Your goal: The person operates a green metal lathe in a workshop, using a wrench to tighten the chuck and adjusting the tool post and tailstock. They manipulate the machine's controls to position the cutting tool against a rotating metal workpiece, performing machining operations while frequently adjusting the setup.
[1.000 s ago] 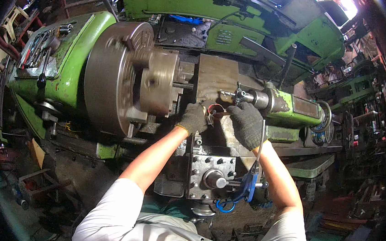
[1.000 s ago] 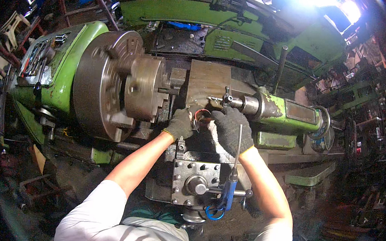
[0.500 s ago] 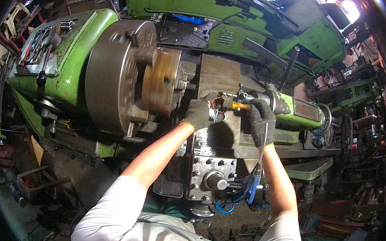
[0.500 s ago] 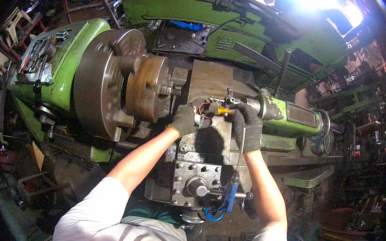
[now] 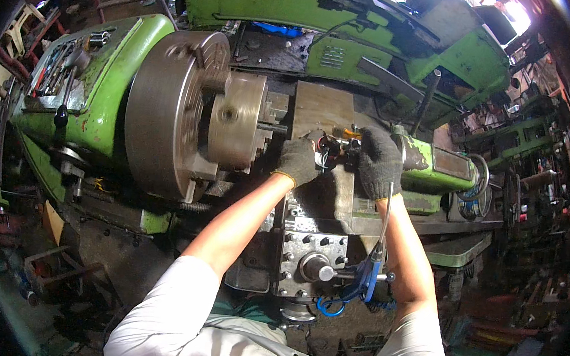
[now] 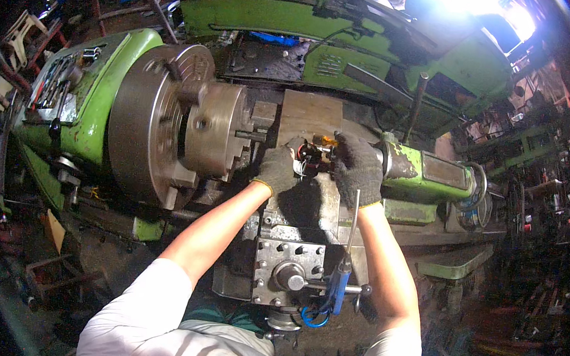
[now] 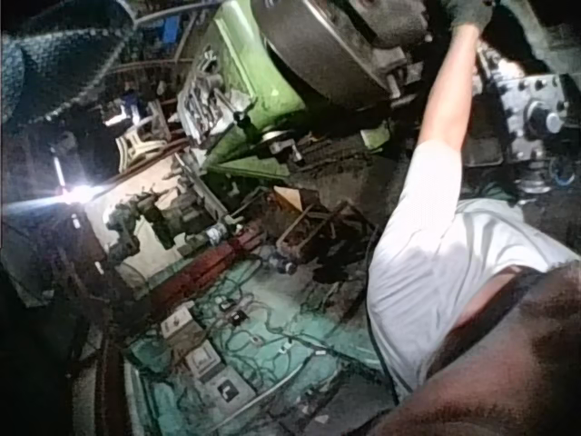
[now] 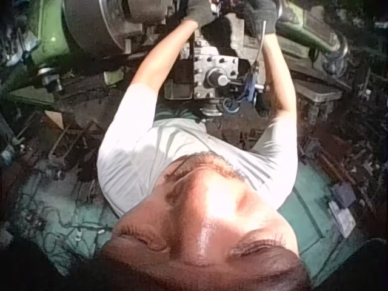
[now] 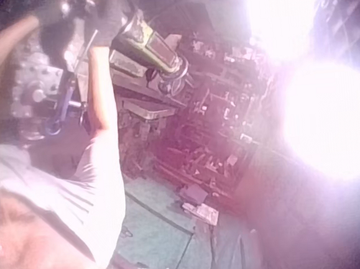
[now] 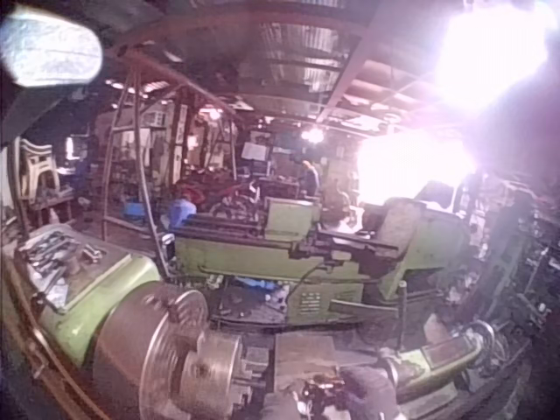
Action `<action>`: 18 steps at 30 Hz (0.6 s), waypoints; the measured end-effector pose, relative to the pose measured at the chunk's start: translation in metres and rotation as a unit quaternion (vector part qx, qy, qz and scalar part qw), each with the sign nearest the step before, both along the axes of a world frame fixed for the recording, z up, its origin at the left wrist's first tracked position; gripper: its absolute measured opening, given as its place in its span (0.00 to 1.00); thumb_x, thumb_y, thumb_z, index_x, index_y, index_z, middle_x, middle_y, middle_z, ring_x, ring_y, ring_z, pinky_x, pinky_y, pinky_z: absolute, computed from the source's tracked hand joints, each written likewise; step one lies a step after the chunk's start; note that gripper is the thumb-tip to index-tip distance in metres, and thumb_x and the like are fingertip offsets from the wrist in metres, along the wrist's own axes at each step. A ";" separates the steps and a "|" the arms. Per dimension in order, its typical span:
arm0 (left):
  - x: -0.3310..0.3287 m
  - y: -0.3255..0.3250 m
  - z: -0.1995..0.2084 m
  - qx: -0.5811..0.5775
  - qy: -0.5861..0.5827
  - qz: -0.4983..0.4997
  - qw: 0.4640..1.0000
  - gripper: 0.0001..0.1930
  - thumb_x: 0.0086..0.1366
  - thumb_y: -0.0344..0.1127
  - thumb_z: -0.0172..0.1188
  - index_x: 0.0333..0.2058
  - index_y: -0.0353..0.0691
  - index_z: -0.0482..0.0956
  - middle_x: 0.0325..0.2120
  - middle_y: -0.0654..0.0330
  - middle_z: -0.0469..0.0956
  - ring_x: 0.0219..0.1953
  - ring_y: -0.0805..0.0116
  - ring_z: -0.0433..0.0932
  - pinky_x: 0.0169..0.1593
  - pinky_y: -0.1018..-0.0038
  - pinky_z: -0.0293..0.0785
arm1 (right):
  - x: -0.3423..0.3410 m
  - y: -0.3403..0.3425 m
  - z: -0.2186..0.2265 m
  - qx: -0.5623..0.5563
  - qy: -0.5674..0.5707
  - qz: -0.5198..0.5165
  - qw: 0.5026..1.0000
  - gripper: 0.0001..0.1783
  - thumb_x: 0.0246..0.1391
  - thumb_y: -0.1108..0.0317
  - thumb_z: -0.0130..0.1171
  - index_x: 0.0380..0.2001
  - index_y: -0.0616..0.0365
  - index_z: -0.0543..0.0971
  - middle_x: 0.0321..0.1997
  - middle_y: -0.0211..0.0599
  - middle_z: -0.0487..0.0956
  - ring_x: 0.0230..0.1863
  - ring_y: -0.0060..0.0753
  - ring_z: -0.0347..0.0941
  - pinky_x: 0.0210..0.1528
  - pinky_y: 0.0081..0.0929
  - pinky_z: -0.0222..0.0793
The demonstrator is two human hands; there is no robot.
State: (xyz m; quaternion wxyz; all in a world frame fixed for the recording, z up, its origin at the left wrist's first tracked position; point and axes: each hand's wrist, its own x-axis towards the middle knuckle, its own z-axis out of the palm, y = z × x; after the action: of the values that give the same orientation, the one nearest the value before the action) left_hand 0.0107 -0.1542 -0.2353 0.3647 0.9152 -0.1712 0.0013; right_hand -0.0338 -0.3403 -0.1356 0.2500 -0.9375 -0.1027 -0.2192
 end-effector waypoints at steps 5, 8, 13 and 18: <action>0.003 0.000 0.001 0.007 0.020 0.014 1.000 0.28 0.52 0.40 0.72 0.51 0.44 0.71 0.41 0.46 0.83 0.45 0.44 0.83 0.45 0.53 0.76 | 0.001 0.002 0.004 -0.046 0.012 0.008 0.999 0.17 0.57 0.72 0.59 0.51 0.56 0.80 0.46 0.50 0.81 0.50 0.55 0.78 0.53 0.43 0.73; 0.003 -0.001 0.000 0.015 0.072 0.002 0.997 0.29 0.51 0.39 0.71 0.52 0.43 0.72 0.41 0.46 0.83 0.45 0.44 0.83 0.46 0.54 0.77 | -0.006 0.000 0.007 -0.010 -0.034 0.023 0.999 0.18 0.56 0.73 0.59 0.51 0.57 0.79 0.44 0.50 0.81 0.47 0.56 0.78 0.50 0.45 0.73; 0.010 -0.003 -0.028 0.065 -0.003 0.004 0.998 0.28 0.52 0.39 0.70 0.51 0.40 0.74 0.37 0.45 0.83 0.42 0.44 0.83 0.45 0.54 0.78 | -0.015 -0.001 0.002 -0.082 -0.038 0.074 0.993 0.18 0.52 0.76 0.59 0.48 0.56 0.80 0.40 0.48 0.81 0.44 0.56 0.77 0.47 0.47 0.72; 0.007 -0.002 -0.035 0.025 0.008 -0.015 1.000 0.31 0.52 0.43 0.73 0.53 0.41 0.74 0.36 0.45 0.83 0.41 0.45 0.84 0.44 0.54 0.78 | -0.030 -0.001 -0.003 -0.151 -0.021 0.091 0.984 0.16 0.50 0.77 0.60 0.45 0.56 0.81 0.41 0.47 0.81 0.43 0.57 0.77 0.47 0.48 0.72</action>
State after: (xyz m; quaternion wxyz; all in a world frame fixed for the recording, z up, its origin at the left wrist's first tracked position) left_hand 0.0178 -0.1561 -0.2705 0.3427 0.9215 -0.1822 -0.0159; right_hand -0.0642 -0.3412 -0.1385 0.1224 -0.9466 -0.2243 -0.1968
